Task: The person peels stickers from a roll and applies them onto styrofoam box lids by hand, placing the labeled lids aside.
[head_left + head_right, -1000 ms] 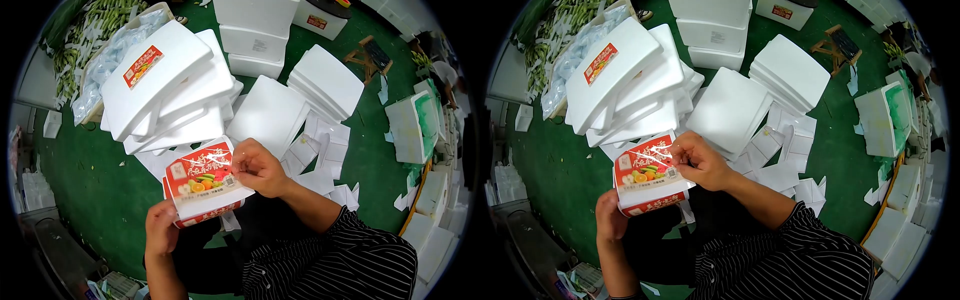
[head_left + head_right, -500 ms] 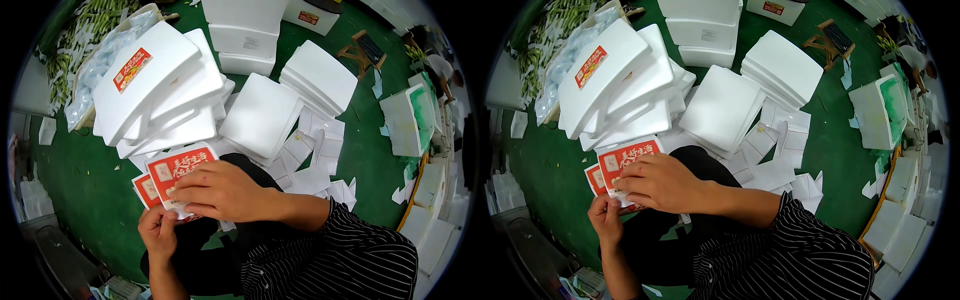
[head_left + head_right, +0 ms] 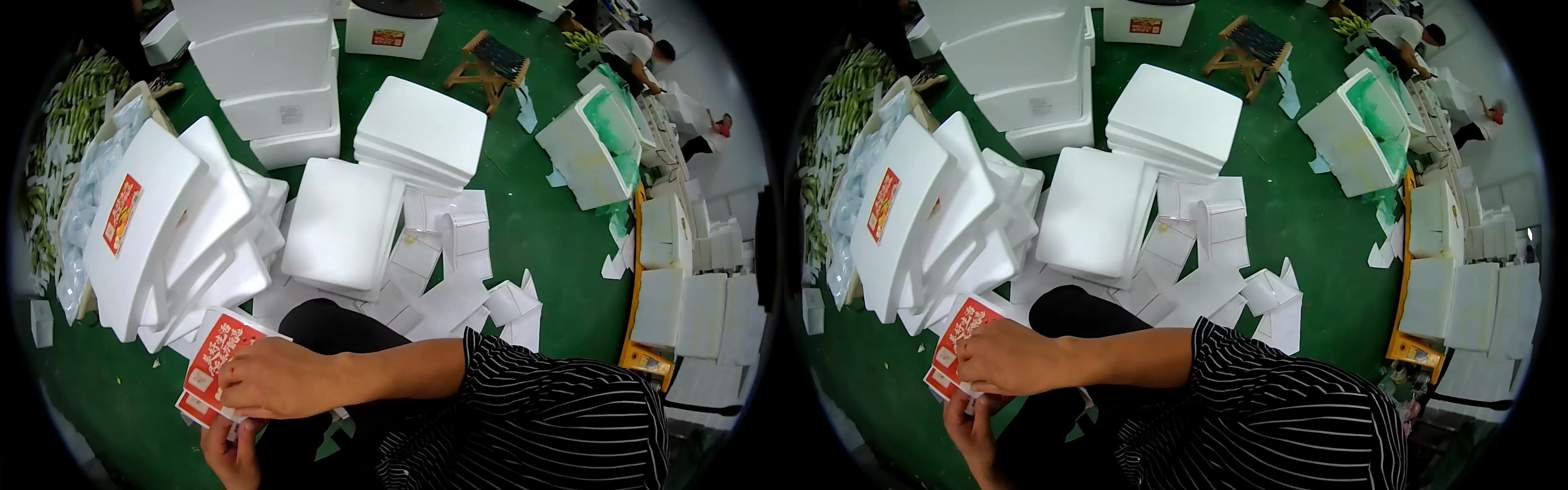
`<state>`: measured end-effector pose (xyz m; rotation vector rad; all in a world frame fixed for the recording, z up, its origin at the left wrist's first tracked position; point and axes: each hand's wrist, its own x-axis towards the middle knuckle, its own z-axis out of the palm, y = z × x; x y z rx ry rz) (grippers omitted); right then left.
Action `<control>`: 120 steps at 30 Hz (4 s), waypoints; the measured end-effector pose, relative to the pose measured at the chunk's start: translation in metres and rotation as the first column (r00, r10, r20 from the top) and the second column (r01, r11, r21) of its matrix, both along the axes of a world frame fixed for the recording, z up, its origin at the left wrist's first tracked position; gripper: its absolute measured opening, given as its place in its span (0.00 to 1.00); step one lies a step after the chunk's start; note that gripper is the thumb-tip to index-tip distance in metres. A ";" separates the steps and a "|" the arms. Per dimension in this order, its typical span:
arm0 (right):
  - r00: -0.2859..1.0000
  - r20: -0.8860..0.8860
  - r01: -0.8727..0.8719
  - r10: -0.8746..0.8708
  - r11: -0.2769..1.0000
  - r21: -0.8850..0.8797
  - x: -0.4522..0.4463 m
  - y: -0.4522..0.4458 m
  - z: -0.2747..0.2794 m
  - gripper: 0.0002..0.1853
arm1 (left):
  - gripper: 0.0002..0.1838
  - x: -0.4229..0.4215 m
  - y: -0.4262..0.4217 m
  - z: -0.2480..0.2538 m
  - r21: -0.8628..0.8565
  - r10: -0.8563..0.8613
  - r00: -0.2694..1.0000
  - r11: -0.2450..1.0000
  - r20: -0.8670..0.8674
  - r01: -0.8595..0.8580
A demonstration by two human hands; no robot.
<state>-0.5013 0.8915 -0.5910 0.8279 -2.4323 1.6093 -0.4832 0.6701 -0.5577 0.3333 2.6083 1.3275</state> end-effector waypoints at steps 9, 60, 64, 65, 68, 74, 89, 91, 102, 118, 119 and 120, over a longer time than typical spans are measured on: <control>0.993 -0.108 -0.037 0.050 0.992 0.120 -0.001 -0.007 -0.003 0.10 | 0.06 -0.010 0.011 0.013 -0.204 -0.091 0.995 0.975 -0.034 0.082; 0.383 -0.147 0.824 -0.912 0.265 0.501 -0.090 0.261 -0.357 0.40 | 0.06 0.040 -0.065 -0.017 0.141 0.364 0.808 0.870 0.464 -0.473; -0.163 0.314 0.716 -0.935 0.108 0.690 -0.025 0.241 -0.404 0.68 | 0.07 0.032 -0.060 -0.008 0.174 0.353 0.817 0.865 0.455 -0.470; -0.186 0.446 0.704 -0.876 0.198 0.682 -0.018 0.231 -0.372 0.68 | 0.12 0.029 -0.068 -0.011 0.149 0.345 0.807 0.874 0.479 -0.462; -0.136 0.450 0.905 -0.882 0.074 0.418 -0.005 0.235 -0.424 0.60 | 0.04 0.015 -0.047 -0.003 0.214 0.349 0.855 0.867 0.384 -0.451; 0.118 0.825 0.990 -0.553 0.000 -0.142 0.038 0.244 -0.340 0.44 | 0.03 0.007 -0.034 0.010 0.264 0.290 0.844 0.860 0.451 -0.436; 0.799 0.587 0.594 0.130 -0.015 -0.805 -0.168 0.002 0.002 0.25 | 0.07 0.001 0.005 0.037 0.040 -0.202 0.905 0.979 0.374 0.202; 0.650 0.678 0.671 0.345 0.158 -0.724 -0.156 -0.019 -0.014 0.29 | 0.07 0.004 0.006 0.041 0.020 -0.178 0.908 0.983 0.379 0.185; 0.832 -0.403 0.535 -0.382 0.743 0.401 -0.260 0.017 0.050 0.24 | 0.07 0.009 -0.016 0.042 0.016 -0.113 0.955 0.993 0.273 0.113; 0.839 0.543 0.457 -0.017 0.564 -0.688 -0.052 0.040 -0.018 0.27 | 0.07 -0.001 -0.045 0.018 0.163 0.212 0.930 0.949 0.300 -0.269; 0.816 0.578 0.374 0.016 0.748 -0.549 -0.021 0.028 -0.022 0.32 | 0.07 -0.006 -0.041 0.020 0.176 0.229 0.932 0.942 0.279 -0.284; 0.795 0.605 0.249 0.051 0.882 -0.401 0.003 0.015 -0.013 0.37 | 0.06 -0.007 -0.042 0.018 0.164 0.265 0.905 0.929 0.332 -0.332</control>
